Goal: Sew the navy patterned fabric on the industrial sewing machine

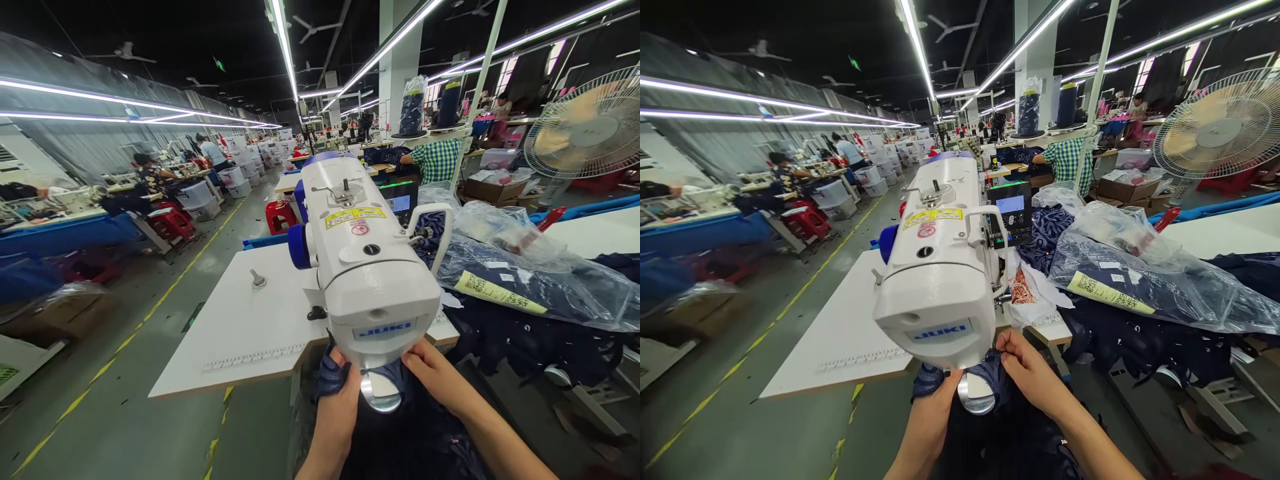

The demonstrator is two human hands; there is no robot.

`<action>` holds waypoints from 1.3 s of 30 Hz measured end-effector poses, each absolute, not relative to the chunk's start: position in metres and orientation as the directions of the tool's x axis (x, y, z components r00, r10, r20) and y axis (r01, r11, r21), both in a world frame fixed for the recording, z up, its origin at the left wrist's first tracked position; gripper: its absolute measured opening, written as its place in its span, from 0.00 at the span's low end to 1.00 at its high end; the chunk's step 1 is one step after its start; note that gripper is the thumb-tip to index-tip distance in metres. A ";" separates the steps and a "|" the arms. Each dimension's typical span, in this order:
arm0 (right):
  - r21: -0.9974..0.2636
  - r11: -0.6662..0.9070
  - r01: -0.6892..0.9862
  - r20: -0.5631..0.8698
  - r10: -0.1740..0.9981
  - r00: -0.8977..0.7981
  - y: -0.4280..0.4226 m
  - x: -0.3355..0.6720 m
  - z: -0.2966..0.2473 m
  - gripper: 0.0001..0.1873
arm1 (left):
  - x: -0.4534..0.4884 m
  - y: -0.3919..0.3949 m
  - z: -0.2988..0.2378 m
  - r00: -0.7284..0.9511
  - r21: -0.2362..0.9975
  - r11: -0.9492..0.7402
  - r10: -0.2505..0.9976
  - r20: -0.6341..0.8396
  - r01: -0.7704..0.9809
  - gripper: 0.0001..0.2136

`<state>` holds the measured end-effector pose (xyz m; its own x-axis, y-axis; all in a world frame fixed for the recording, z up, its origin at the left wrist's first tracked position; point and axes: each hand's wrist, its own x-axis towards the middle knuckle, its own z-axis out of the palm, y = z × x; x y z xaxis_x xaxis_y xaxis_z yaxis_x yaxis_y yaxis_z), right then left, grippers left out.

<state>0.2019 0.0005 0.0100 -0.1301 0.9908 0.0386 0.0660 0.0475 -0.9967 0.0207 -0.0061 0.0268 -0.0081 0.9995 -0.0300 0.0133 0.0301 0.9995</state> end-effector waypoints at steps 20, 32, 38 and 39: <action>-0.977 0.079 0.196 0.059 0.993 -0.106 -0.001 0.203 0.015 0.06 | 0.018 -0.005 0.030 -0.049 1.000 -0.003 0.999 0.001 -0.030 0.09; -0.978 0.063 0.200 0.046 0.995 -0.089 -0.001 0.203 0.013 0.06 | 0.018 -0.005 0.039 -0.063 0.989 0.087 0.994 -0.094 -0.116 0.11; -0.977 0.064 0.201 0.055 0.997 -0.049 -0.001 0.200 0.015 0.07 | 0.020 -0.004 0.030 -0.091 0.995 0.022 0.995 -0.031 -0.093 0.10; -0.977 0.069 0.203 0.061 0.997 -0.041 -0.002 0.200 0.015 0.07 | 0.020 -0.005 0.029 -0.102 0.995 0.013 0.995 -0.023 -0.098 0.10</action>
